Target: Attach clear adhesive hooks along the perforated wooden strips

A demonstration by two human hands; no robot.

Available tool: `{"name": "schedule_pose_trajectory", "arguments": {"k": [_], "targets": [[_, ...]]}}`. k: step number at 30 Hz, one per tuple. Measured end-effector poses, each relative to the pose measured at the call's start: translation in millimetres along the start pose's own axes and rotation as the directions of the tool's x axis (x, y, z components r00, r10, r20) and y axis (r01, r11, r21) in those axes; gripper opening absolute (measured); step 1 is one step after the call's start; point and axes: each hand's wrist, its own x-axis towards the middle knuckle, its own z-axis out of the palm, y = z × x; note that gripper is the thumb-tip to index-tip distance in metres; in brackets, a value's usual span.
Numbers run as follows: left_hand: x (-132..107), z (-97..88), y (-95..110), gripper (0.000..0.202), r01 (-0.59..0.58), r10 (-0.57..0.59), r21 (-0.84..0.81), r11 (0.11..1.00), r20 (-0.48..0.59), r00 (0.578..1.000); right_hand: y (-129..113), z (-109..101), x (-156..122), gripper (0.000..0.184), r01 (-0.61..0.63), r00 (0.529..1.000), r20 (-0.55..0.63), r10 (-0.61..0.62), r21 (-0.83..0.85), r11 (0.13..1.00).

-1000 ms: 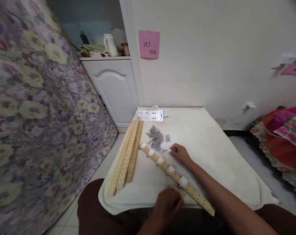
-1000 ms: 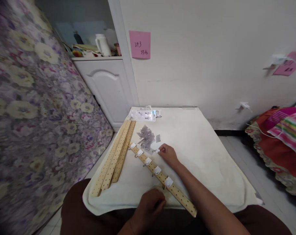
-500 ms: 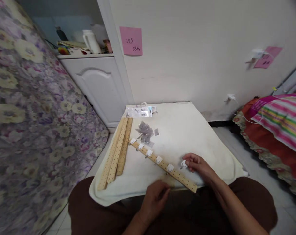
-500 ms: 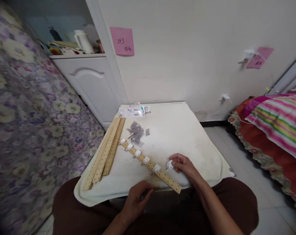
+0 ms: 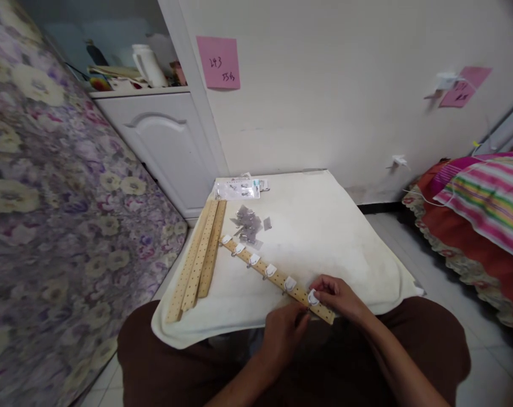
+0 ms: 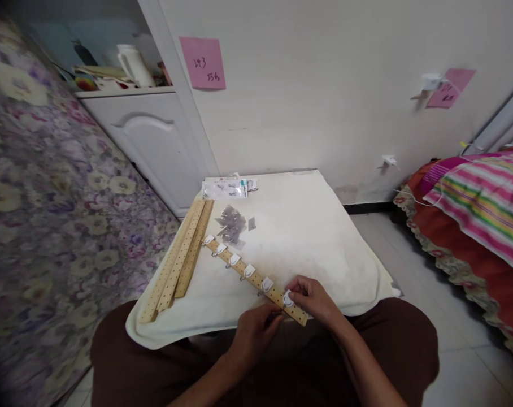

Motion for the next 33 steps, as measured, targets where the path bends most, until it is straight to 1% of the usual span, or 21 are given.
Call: {"name": "schedule_pose_trajectory", "arguments": {"k": [5, 14, 24, 33], "targets": [[0.4, 3.1, -0.3, 0.016, -0.017, 0.019, 0.101, 0.995, -0.014, 1.000, 2.5, 0.8, -1.9, 0.015, 0.026, 0.999, -0.024, -0.028, -0.068, 0.997], [-1.9, 4.5, 0.2, 0.016, -0.029, 0.032, 0.113, 0.993, -0.021, 0.999, 3.2, 1.8, -5.7, 0.017, 0.081, 0.996, -0.030, -0.090, -0.220, 0.972], [-2.7, 2.2, 2.3, 0.019, -0.043, 0.041, 0.124, 0.991, 0.013, 0.999, 9.0, -1.0, -4.8, 0.018, 0.093, 0.995, -0.002, -0.095, -0.219, 0.971], [-2.8, 2.9, 0.6, 0.019, -0.051, 0.052, 0.129, 0.990, -0.001, 0.999, 5.9, 1.3, -5.3, 0.019, 0.097, 0.995, -0.003, -0.100, -0.225, 0.970]]}}
